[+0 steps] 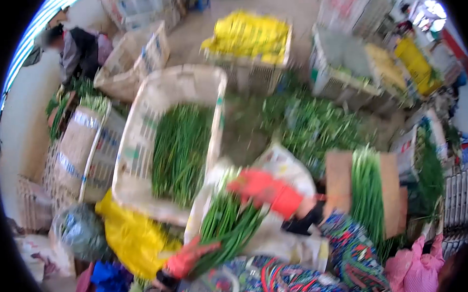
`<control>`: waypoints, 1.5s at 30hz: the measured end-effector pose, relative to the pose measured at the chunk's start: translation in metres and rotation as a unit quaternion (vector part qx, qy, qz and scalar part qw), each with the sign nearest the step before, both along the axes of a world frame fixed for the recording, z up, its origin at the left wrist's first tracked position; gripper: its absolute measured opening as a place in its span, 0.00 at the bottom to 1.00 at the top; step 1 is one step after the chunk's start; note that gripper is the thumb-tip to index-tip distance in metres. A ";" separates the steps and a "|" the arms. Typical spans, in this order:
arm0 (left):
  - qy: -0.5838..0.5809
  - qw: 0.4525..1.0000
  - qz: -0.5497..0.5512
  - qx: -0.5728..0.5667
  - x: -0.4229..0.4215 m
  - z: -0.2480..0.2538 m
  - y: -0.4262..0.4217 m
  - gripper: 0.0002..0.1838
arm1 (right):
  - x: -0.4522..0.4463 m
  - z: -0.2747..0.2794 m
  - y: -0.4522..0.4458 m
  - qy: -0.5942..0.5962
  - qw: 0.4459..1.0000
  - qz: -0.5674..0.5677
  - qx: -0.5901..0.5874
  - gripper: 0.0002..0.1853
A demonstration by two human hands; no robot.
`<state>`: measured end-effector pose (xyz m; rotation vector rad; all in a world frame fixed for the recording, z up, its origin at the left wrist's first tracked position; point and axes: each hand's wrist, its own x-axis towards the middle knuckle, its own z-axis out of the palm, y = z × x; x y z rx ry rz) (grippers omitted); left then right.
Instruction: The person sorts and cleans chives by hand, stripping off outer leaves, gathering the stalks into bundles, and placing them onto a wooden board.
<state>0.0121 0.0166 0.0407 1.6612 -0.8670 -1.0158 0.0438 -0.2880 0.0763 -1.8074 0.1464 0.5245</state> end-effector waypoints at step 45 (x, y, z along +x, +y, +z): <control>0.494 0.800 0.323 0.106 -0.007 0.033 -0.042 0.18 | -0.003 -0.005 -0.029 -0.135 0.990 0.028 0.037 0.07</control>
